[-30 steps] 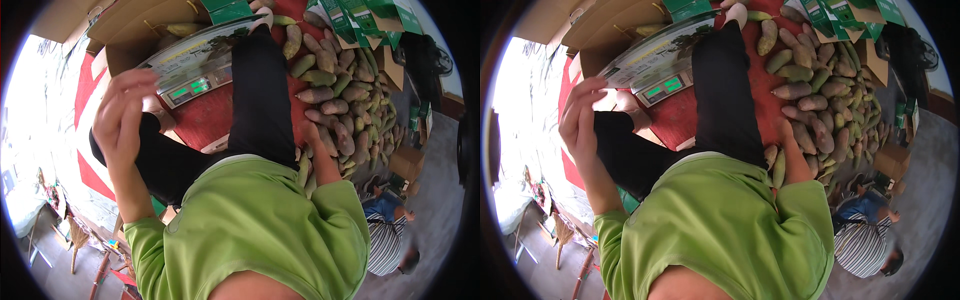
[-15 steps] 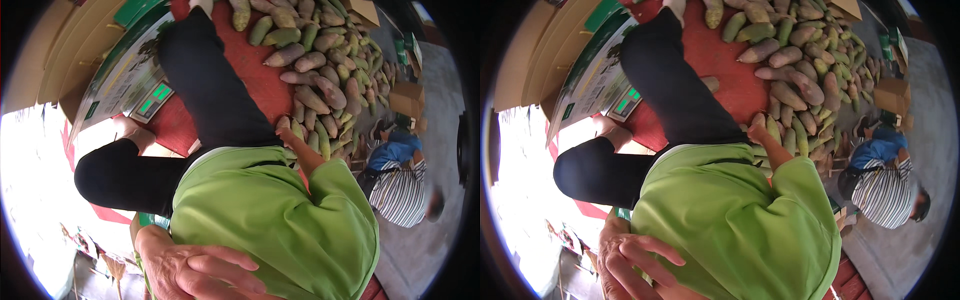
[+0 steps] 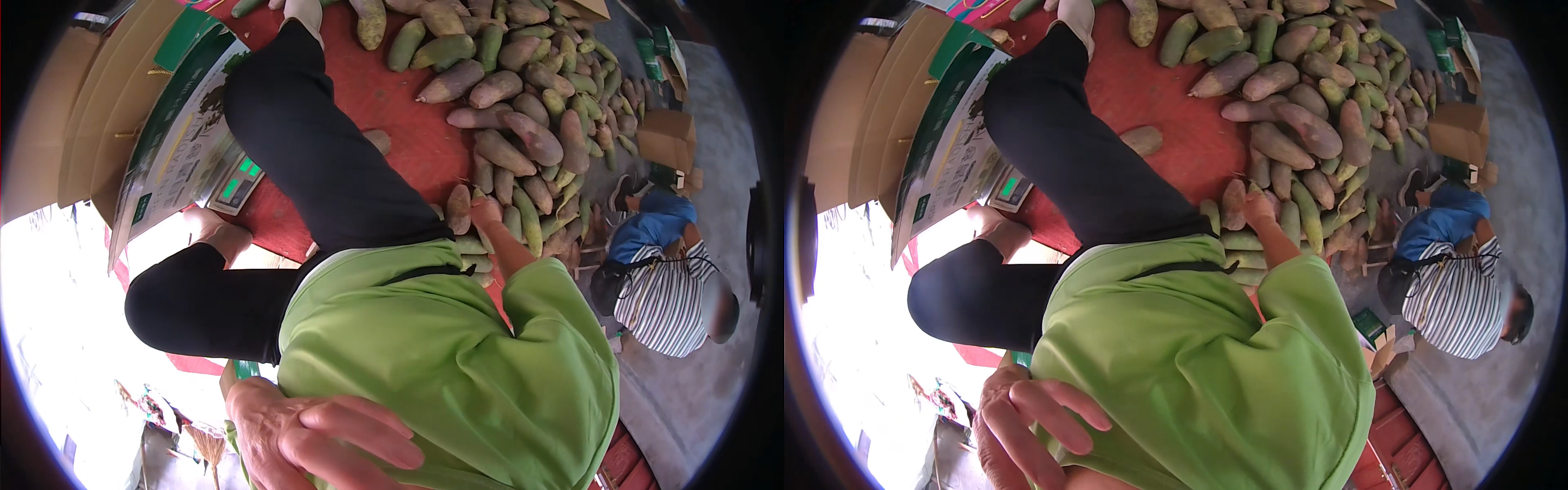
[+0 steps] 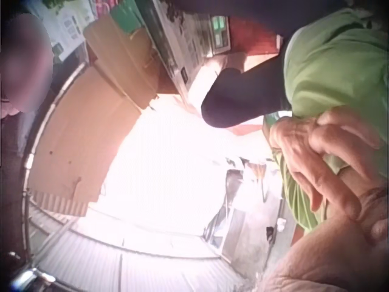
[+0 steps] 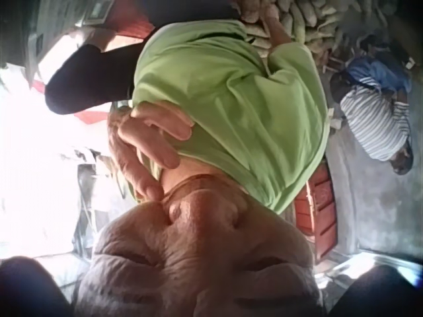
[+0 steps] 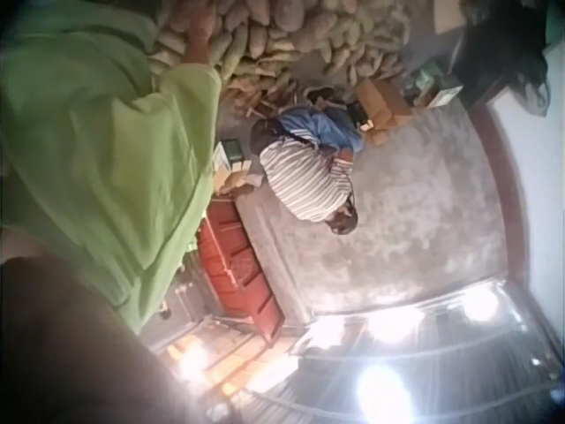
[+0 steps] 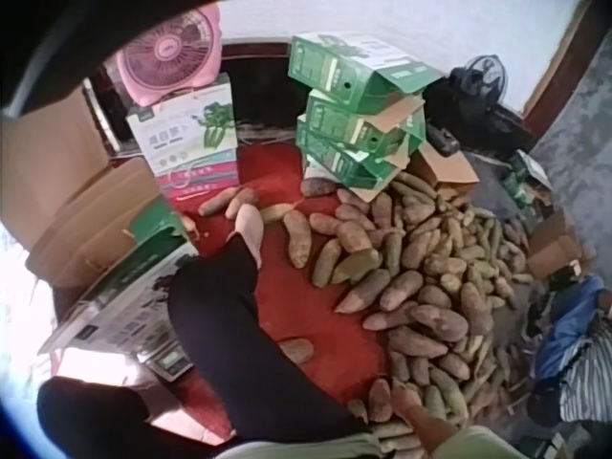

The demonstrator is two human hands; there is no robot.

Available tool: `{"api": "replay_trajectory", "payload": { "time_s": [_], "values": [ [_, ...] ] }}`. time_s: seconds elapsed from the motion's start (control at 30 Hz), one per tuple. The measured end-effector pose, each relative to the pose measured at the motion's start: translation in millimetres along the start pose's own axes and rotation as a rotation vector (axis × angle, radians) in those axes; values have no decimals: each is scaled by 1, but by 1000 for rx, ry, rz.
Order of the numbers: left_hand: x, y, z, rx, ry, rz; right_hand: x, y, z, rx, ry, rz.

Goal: The recorder sorts green radishes into a cardboard box on a scale and then moves the full box to a stack.

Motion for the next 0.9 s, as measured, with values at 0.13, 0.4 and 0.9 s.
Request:
{"api": "replay_trajectory", "payload": {
  "time_s": [0.13,0.4,0.9],
  "values": [
    [-9,3,5,91,-7,-59,-23,-8,40,-11,74,108],
    [41,-2,24,313,68,-278,-1,-35,-4,209,243,-196],
    [6,1,36,136,205,-114,4,-38,-16,-29,173,2]
  ]
}}
Point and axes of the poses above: each hand's wrist, its own x-axis away from the middle knuckle, its own y-axis out of the palm, z = x × y, the point moved 3 cm from there along -x, towards the middle knuckle, and after that the axes turned 8 degrees about z, right-handed, at the moved point
